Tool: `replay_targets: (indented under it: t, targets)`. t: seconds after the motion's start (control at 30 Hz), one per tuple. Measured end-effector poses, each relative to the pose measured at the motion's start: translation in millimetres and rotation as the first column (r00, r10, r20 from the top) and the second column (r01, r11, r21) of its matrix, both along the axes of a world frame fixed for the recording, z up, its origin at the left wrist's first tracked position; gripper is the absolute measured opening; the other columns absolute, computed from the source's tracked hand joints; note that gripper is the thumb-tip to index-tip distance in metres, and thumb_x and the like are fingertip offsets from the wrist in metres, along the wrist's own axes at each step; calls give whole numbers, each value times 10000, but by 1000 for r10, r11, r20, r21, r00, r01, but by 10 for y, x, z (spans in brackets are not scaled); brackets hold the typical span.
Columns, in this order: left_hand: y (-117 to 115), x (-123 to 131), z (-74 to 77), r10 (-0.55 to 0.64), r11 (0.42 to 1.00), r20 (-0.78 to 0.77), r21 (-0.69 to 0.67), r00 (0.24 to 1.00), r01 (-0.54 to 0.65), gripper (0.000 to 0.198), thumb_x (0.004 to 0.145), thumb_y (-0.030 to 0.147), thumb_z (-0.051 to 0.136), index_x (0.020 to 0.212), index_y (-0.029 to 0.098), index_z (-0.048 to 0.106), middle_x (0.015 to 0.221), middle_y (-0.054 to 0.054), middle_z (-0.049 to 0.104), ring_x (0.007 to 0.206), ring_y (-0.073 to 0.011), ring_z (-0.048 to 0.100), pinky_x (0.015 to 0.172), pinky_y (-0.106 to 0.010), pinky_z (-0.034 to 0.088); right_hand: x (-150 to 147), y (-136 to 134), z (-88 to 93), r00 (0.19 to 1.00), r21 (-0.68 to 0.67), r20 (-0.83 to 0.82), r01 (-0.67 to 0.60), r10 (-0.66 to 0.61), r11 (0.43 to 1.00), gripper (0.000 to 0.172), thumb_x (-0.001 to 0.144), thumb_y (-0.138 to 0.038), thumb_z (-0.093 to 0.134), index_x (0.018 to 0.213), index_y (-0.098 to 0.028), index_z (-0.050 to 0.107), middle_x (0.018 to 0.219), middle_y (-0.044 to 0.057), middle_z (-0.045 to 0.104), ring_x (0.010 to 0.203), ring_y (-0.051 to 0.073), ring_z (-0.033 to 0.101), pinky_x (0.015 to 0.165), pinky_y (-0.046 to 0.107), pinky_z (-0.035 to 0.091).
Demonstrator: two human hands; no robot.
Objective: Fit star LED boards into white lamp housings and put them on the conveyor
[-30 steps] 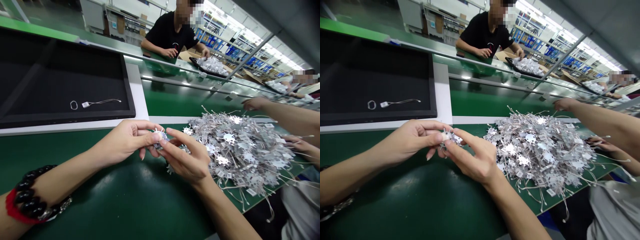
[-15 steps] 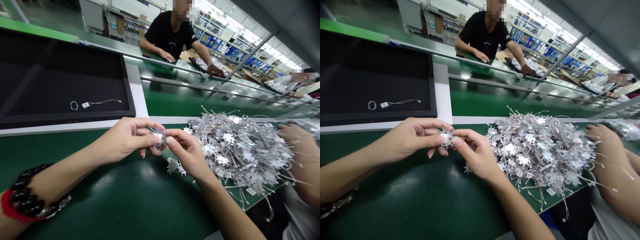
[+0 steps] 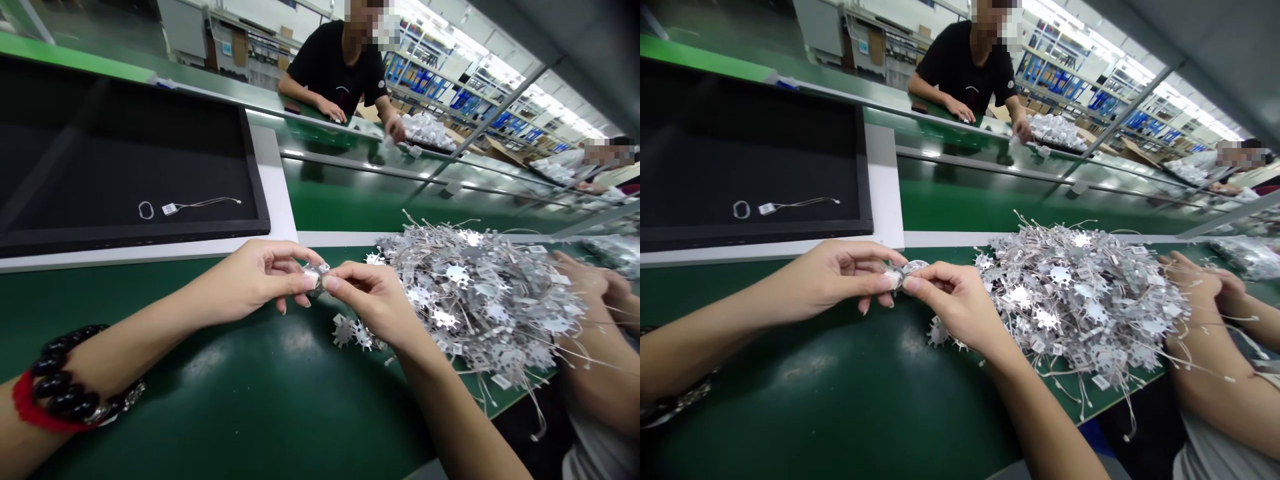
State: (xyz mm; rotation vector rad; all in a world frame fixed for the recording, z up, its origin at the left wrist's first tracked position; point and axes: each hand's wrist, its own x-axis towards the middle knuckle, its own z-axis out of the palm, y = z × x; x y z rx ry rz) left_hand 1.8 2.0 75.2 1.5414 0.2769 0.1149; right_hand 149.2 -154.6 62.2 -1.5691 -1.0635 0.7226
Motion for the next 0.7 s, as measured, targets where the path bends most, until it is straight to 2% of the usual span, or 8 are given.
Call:
replay_targets:
  t: [0.1,0.2,0.3,0.37,0.53,0.63,0.7]
  targets:
    - [16,-7,-31,19,999,-31,41,999,-18,318,871,304,753,1146,154,704,736,1,754,594,-118,662,525,-204,543,37,5,7,1000,-55,-5,19,-19,998,175,816,-358,783,757,-195,806,657,-2,700,603,114,548,590,260,425]
    - [64,-15,-95,124,976,11,180,992,-124,424,868,402,758,1221,183,674,915,-34,768,803,-180,708,638,-270,563,98,13,10,994,-37,-41,100,-102,994,183,795,-372,795,733,-200,805,627,-7,680,583,114,528,577,267,403]
    - [85,-12,-190,185,914,62,357,981,-195,465,865,465,741,1243,204,665,1097,-72,740,1014,-246,688,764,-343,561,168,20,-12,970,-14,-133,203,-203,979,202,764,-393,821,685,-211,787,571,-29,635,526,99,473,542,263,371]
    - [62,-10,-257,164,878,46,448,985,-167,493,873,484,721,1281,218,644,1173,-85,718,1079,-276,667,814,-389,561,201,31,-41,957,-19,-175,231,-231,973,212,745,-394,840,654,-213,775,581,-26,643,541,102,494,562,266,389]
    - [-48,-30,-383,96,805,20,586,995,-89,474,927,434,659,1360,268,563,1322,-66,688,1198,-293,646,1004,-451,529,219,89,-131,939,-18,-266,222,-218,975,238,692,-408,892,623,-221,763,666,-1,705,700,136,613,754,299,494]
    - [-74,-53,-414,47,766,13,641,999,-44,502,955,414,627,1417,264,500,1466,-90,609,1316,-307,596,1099,-468,482,188,126,-175,906,-35,-381,185,-184,982,299,644,-480,918,656,-220,772,674,-1,704,699,135,622,776,308,535]
    - [-81,-62,-415,36,742,-11,670,999,-20,571,960,425,621,1477,254,446,1474,-123,598,1315,-331,599,1086,-494,491,145,137,-181,872,-49,-465,145,-151,988,354,610,-521,933,670,-213,771,673,-3,694,691,133,629,785,321,572]
